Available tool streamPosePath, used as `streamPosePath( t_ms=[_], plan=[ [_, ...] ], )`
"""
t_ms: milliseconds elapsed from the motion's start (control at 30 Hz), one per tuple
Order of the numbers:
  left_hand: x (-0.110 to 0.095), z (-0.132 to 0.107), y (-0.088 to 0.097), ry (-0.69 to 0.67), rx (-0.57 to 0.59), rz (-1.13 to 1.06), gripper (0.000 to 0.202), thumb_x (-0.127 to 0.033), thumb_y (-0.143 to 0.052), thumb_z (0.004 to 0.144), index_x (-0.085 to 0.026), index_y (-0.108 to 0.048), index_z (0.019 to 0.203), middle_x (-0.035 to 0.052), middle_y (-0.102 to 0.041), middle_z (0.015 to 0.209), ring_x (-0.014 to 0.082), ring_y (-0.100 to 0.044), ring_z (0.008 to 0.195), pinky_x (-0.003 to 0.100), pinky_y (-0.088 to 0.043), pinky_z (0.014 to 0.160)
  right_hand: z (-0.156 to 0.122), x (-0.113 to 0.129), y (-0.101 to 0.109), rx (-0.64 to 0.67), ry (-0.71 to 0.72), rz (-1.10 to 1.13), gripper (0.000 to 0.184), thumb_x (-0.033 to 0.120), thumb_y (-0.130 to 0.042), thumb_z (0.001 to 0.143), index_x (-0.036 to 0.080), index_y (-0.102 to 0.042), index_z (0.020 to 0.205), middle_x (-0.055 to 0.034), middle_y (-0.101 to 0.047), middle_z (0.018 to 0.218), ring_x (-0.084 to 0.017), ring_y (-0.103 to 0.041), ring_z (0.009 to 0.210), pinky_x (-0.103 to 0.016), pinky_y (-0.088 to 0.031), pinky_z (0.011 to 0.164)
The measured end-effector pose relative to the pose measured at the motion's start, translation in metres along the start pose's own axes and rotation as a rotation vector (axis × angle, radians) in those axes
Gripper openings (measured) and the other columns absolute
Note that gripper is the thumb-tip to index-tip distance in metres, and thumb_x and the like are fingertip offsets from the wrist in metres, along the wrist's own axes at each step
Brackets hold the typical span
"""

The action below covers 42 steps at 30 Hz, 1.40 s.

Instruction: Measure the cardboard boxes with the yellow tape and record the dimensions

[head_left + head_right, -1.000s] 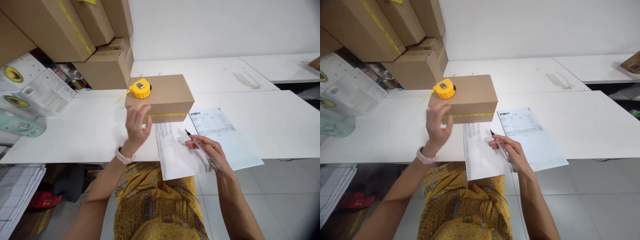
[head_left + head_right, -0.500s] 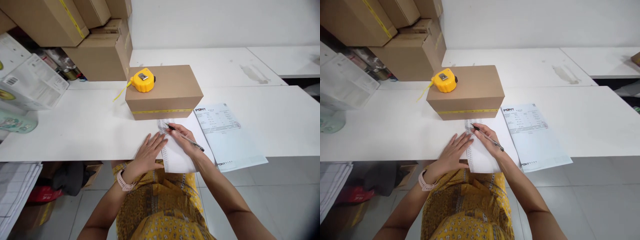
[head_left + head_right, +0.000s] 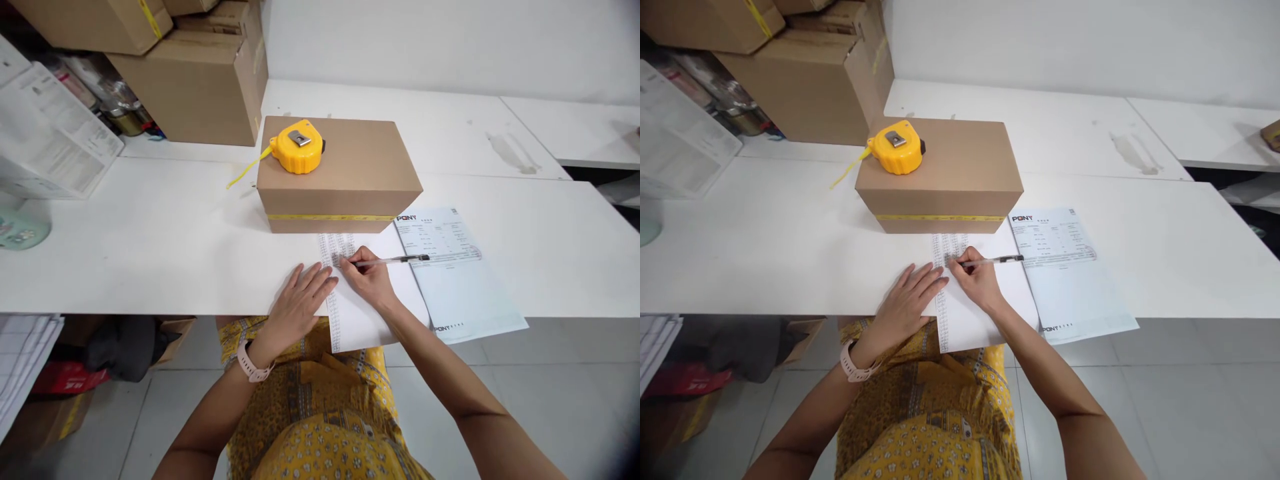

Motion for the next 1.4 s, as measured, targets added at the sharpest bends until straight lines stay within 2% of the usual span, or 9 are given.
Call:
streamPosePath(
  t_ms=[133,333,733,1400],
  plan=[
    [-0.0004,-0.0006,0.0002,0.000,-0.013,-0.005,0.063,-0.026,-0.062,0.098,-0.021,-0.037,0.155,0.0117,-0.040,0.166,0.0328,-0.030,0.158,0.060,-0.021,0.130,-0.0002,0.0028,-0.0036,0.022,0.012,-0.016,0.039,0.053,-0.071,0.082,0.024,-0.049,0.069,0.0064,-0.044,0.057,-0.010,-0.035,0.054,-0.027,-0.031,0.052],
    [-0.0014,-0.0012,0.0009,0.003,-0.010,0.004,0.063,-0.019,-0.068,0.094,-0.018,-0.041,0.151,0.0128,-0.047,0.161,0.0341,-0.033,0.156,0.060,-0.022,0.131,-0.0001,0.0050,-0.0041,0.030,0.016,-0.045,0.036,0.051,-0.070,0.083,0.024,-0.049,0.069,0.0061,-0.043,0.056,-0.011,-0.035,0.054,-0.028,-0.031,0.052],
    [-0.0012,-0.0014,0.0025,0.006,-0.023,-0.029,0.061,-0.015,-0.062,0.094,-0.020,-0.041,0.151,0.0121,-0.046,0.161,0.0334,-0.033,0.156,0.061,-0.022,0.131,0.0001,0.0054,-0.0064,0.050,0.044,-0.072,0.036,0.051,-0.069,0.084,0.025,-0.049,0.069,0.0059,-0.044,0.058,-0.011,-0.035,0.055,-0.028,-0.033,0.054],
    [-0.0018,-0.0012,0.0015,0.005,-0.021,0.029,0.062,-0.019,-0.067,0.093,-0.018,-0.042,0.150,0.0126,-0.047,0.162,0.0334,-0.034,0.156,0.059,-0.024,0.130,0.0007,0.0044,-0.0039,0.024,0.035,-0.044,0.034,0.045,-0.068,0.082,0.025,-0.046,0.068,0.0067,-0.042,0.056,-0.010,-0.033,0.054,-0.027,-0.029,0.052]
  ],
)
Point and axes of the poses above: each hand's wrist, its own z-axis towards the middle knuckle, its own y-axis out of the back of the hand, x = y × z, the point moved 9 cm from there along z, towards the middle knuckle
